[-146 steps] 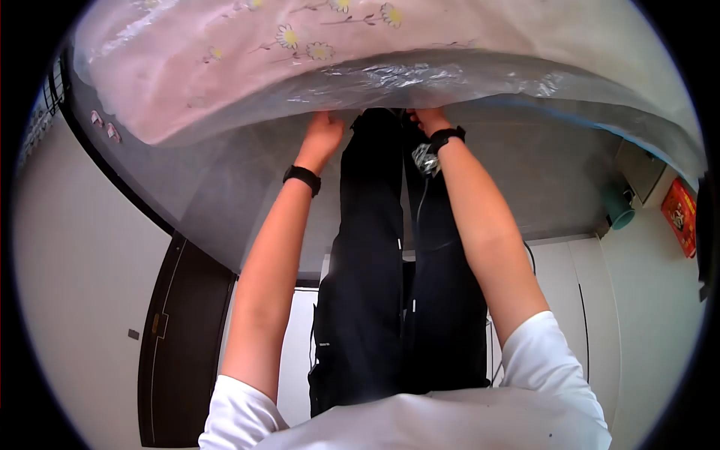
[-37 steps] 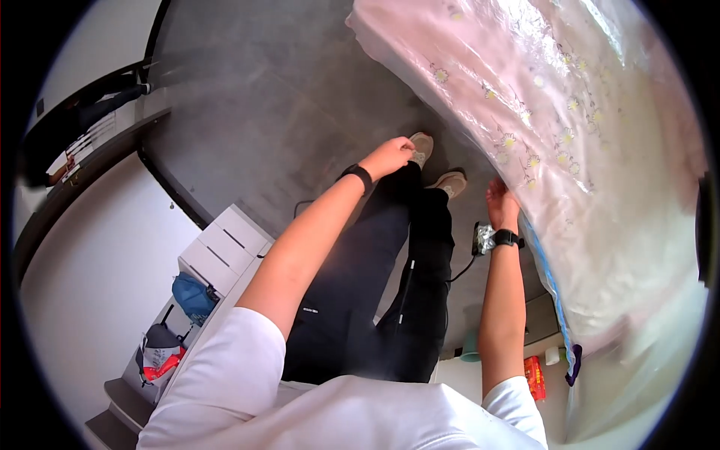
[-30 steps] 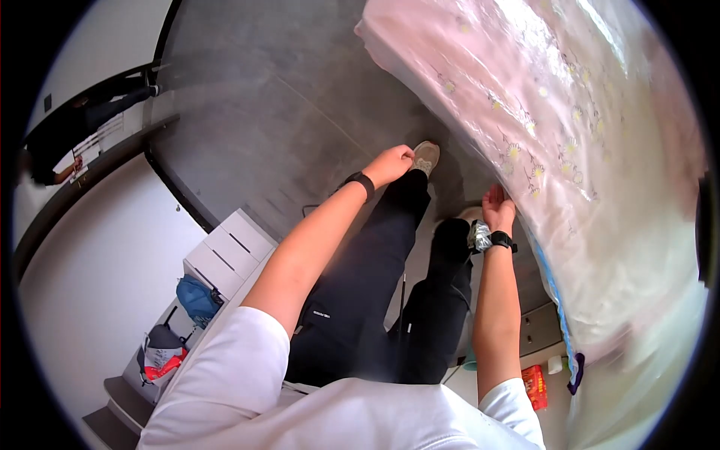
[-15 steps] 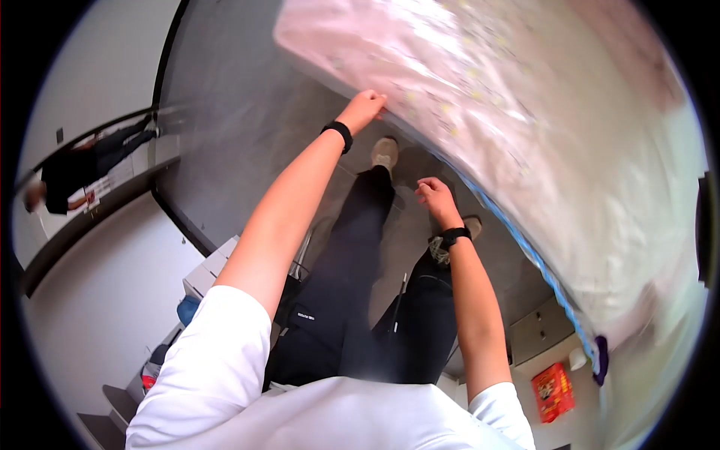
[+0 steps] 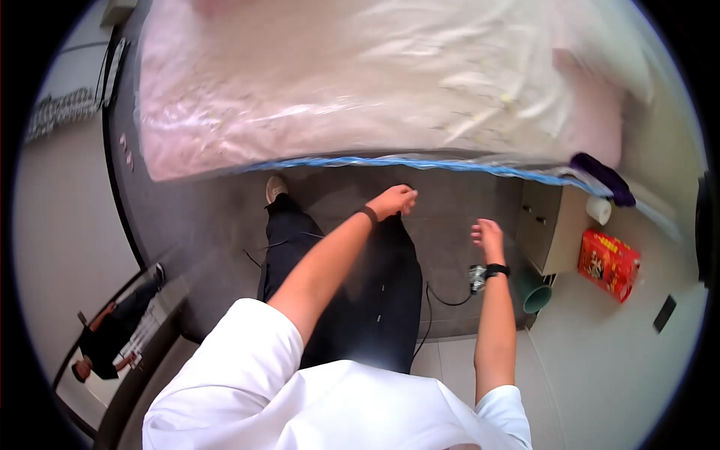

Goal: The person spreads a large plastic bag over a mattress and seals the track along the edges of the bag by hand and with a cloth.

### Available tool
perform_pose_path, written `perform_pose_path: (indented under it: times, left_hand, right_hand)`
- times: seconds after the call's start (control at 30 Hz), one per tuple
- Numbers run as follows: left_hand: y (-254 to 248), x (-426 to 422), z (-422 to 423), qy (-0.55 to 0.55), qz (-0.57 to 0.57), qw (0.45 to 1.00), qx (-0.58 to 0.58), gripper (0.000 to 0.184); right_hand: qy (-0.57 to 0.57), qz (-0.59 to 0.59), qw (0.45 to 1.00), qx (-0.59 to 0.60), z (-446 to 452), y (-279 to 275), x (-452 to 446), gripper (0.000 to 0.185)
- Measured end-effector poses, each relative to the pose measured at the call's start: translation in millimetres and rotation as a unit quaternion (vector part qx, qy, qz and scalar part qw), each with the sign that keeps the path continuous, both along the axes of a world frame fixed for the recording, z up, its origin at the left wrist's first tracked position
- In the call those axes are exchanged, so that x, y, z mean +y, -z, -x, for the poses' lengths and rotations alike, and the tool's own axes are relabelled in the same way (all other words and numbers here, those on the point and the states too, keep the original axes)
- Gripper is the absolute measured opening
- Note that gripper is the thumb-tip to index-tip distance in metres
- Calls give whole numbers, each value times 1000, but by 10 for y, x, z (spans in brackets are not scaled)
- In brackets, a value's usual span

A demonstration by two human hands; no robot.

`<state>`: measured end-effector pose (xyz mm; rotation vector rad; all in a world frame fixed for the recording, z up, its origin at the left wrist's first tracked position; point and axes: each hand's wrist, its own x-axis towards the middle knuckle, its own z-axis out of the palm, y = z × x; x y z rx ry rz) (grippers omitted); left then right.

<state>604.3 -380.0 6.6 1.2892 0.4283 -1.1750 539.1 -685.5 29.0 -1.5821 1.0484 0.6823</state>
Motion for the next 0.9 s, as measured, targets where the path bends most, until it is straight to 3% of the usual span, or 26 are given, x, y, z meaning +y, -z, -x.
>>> perform_pose_path:
  times: [0.07, 0.13, 0.17, 0.3, 0.37, 0.43, 0.47, 0.5, 0.57, 0.6, 0.67, 0.73, 0.8, 0.87, 0.9]
  left_hand:
    - [-302, -628, -206, -22, 12, 999, 32, 46]
    - [-483, -1048, -353, -235, 70, 962, 118, 56]
    - [-530, -1173, -437, -243, 71, 958, 139, 61]
    - [-100, -1165, -690, -364, 26, 912, 189, 44]
    - [109, -942, -801, -285, -7, 935, 210, 34]
    - [-21, -715, -915, -236, 1, 939, 250, 29]
    - [-24, -622, -944, -295, 10, 915, 276, 27]
    - [-31, -543, -1063, -348, 18, 890, 294, 25]
    - [-177, -395, -1307, -339, 15, 902, 267, 21]
    - [-220, -329, -1389, -334, 21, 909, 250, 19]
    - [-410, -317, -1588, -311, 21, 928, 205, 21]
    - [-385, -321, -1675, -255, -19, 952, 169, 23]
    - [-440, -352, -1637, -215, -45, 961, 168, 23]
    - [-298, -354, -1513, -212, -70, 959, 175, 24]
    - [-304, -382, -1421, -217, -73, 958, 170, 24]
  right_hand:
    - [106, 22, 992, -60, 112, -255, -753, 22]
    - [148, 41, 984, -94, 227, -477, -1144, 22]
    - [188, 52, 974, -111, 281, -566, -1287, 22]
    - [237, 44, 966, -96, 374, -769, -1284, 20]
    - [138, 40, 986, -79, 333, -890, -907, 21]
    - [95, -38, 994, -25, 321, -811, -544, 18]
    - [74, -72, 994, 31, 315, -731, -336, 16]
    - [-41, -88, 995, 19, 339, -668, -162, 15]
    - [-252, -10, 964, -84, -7, -996, 216, 15]
    - [-254, -3, 964, -81, -185, -1188, 180, 15]
    - [-154, 17, 983, -101, -665, -1409, 65, 14]
    - [-129, 205, 947, -209, -1019, -1493, -551, 13]
    - [89, 194, 944, -253, -1427, -1742, -1304, 9]
    - [296, 185, 907, -237, -1593, -1789, -2187, 24]
    - [347, 94, 905, -229, -1629, -1780, -2639, 39]
